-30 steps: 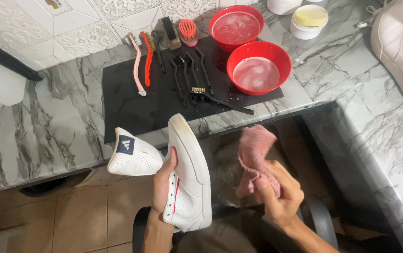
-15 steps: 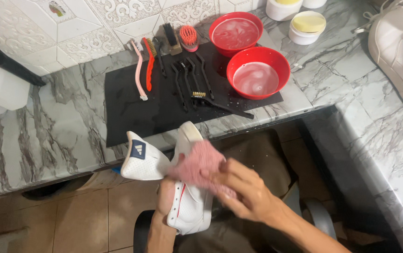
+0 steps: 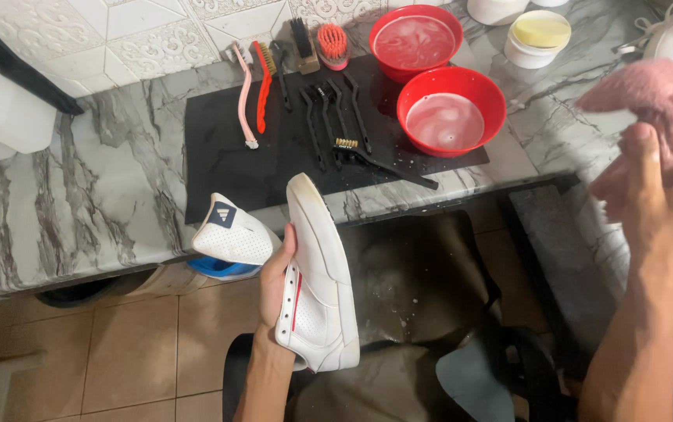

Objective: The person scrubs a white sneaker with a brush dipped in soapy water, then wipes it with a cloth. The process is repeated on different parts of the shoe, including the sole and upper, using a small brush and a pink cloth.

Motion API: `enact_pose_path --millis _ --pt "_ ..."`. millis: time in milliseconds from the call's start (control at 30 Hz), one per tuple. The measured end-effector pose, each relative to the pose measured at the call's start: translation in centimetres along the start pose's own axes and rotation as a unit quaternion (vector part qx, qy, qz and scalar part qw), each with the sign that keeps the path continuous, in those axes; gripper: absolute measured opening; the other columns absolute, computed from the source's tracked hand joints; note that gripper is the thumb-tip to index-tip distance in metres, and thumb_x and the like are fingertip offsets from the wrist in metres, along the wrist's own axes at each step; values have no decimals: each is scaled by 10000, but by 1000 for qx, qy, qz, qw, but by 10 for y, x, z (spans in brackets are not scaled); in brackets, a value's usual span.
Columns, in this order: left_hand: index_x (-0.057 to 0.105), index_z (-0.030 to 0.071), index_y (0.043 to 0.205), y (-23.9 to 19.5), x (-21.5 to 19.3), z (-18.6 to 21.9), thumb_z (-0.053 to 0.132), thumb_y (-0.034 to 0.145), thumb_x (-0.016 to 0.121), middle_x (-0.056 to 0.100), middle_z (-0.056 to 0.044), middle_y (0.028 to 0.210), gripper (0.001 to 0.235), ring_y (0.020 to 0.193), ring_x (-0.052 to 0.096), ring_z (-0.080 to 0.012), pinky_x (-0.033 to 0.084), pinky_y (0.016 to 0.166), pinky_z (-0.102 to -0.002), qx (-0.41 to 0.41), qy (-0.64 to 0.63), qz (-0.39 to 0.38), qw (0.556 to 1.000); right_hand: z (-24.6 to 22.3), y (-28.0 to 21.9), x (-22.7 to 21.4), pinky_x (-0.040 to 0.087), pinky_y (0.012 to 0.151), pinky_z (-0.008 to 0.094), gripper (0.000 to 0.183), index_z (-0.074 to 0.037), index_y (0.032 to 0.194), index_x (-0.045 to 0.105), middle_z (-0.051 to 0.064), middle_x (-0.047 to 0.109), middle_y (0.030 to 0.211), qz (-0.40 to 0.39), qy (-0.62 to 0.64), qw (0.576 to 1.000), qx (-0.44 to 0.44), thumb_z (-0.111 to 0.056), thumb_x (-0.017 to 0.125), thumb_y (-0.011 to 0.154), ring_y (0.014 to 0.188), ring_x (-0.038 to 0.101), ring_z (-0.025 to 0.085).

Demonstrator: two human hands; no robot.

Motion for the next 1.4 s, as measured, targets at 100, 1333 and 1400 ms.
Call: enact_pose_path --millis 100,1333,1400 --pt "758 85 1278 2 0 -1 400 1040 646 800 -106 1095 411 958 767 -276 626 832 -388 -19 -14 -5 1000 1 21 10 563 745 646 570 -13 1674 406 473 548 1496 -66 -202 977 -34 -313 699 1287 1210 629 570" --pt "387 -17 1587 -7 -65 -40 662 876 797 469 -218 1616 1065 1507 431 -373 347 1258 -561 106 9 -299 948 -85 -17 176 468 766 441 40 -27 1108 611 129 575 965 -200 -283 816 -462 -57 612 1082 847 532 327" --pt "498 0 1523 -10 -53 -32 537 864 882 591 -219 1514 932 1407 546 -390 441 1188 -547 110 -17 -199 974 -92 4 164 461 786 462 68 15 1134 610 157 576 990 -215 -263 832 -439 -35 571 1107 875 510 348"
Point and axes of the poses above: each hand's wrist, its own y-axis towards the middle knuckle, its own x-axis out of the palm, z = x × y, the point moved 8 cm from there along y, towards the middle knuckle
